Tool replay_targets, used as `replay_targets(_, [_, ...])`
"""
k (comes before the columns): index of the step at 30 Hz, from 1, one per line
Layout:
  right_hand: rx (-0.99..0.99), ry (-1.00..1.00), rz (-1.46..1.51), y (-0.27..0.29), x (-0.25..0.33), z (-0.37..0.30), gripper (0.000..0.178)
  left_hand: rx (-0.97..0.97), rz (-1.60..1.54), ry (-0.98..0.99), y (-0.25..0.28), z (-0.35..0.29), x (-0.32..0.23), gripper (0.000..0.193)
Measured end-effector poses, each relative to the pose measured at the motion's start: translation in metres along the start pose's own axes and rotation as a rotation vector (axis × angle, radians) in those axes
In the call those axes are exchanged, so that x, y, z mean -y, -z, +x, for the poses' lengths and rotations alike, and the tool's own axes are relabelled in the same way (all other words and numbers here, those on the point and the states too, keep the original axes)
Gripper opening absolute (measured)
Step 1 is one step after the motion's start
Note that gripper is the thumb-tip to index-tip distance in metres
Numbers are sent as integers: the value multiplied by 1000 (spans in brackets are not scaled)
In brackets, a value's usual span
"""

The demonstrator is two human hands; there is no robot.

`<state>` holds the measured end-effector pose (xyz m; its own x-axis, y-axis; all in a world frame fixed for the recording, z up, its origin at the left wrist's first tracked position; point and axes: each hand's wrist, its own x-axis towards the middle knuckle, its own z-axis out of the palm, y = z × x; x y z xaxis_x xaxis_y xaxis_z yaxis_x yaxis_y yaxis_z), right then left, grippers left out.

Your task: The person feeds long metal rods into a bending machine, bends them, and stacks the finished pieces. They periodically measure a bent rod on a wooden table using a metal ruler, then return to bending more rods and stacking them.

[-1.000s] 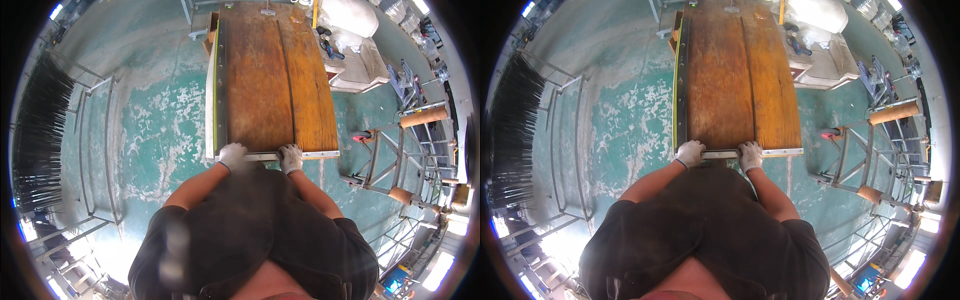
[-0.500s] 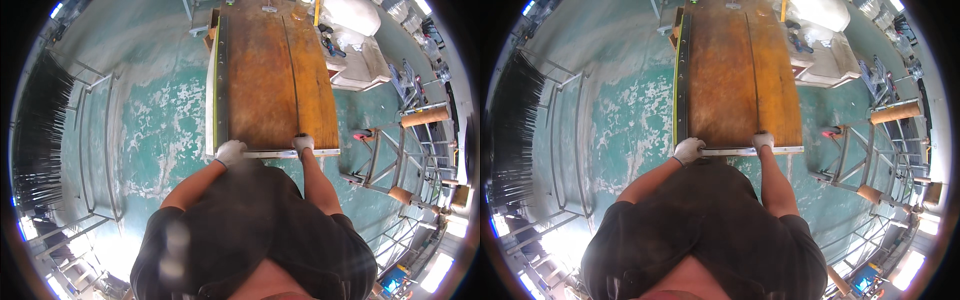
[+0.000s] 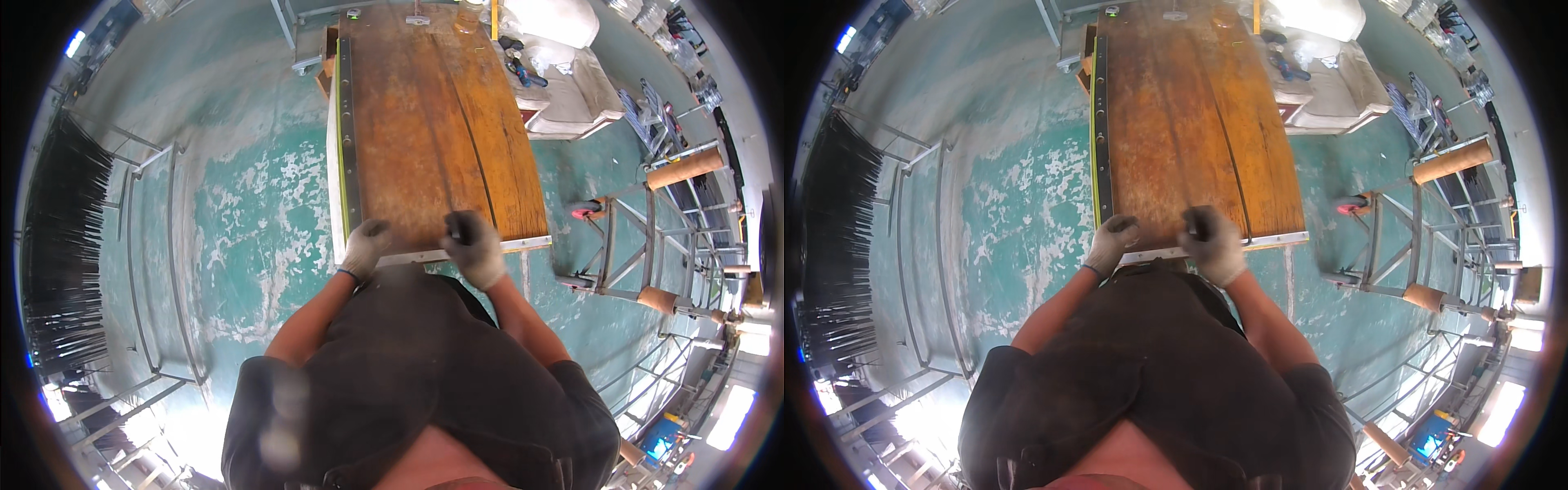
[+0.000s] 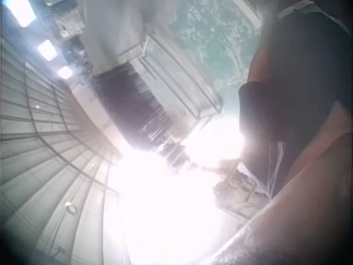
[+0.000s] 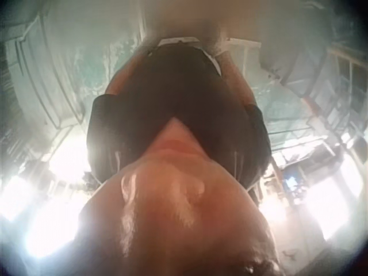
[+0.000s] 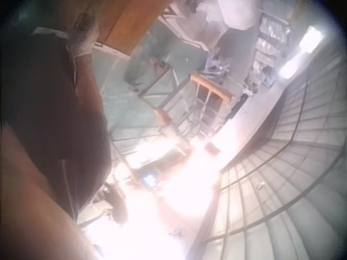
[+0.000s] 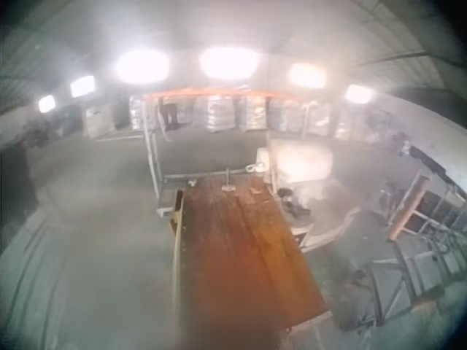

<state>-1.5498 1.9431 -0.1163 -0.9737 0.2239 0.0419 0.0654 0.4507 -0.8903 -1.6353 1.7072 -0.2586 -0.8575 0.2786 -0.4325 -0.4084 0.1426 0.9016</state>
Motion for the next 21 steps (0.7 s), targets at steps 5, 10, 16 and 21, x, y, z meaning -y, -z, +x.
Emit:
replay_targets(5, [160, -63, -174, -93, -41, 40, 46, 7, -83, 75, -7, 16, -31, 36])
replay_targets(10, [234, 91, -381, -131, -97, 49, 45, -239, 442, -122, 14, 25, -7, 38])
replay_targets(16, [148, 1, -862, -68, -153, 10, 21, -80, 724, -358, 13, 3, 37, 29])
replay_targets(21, [183, 14, -845, -68, -173, -12, 16, 216, 1082, -517, -6, 2, 42, 35])
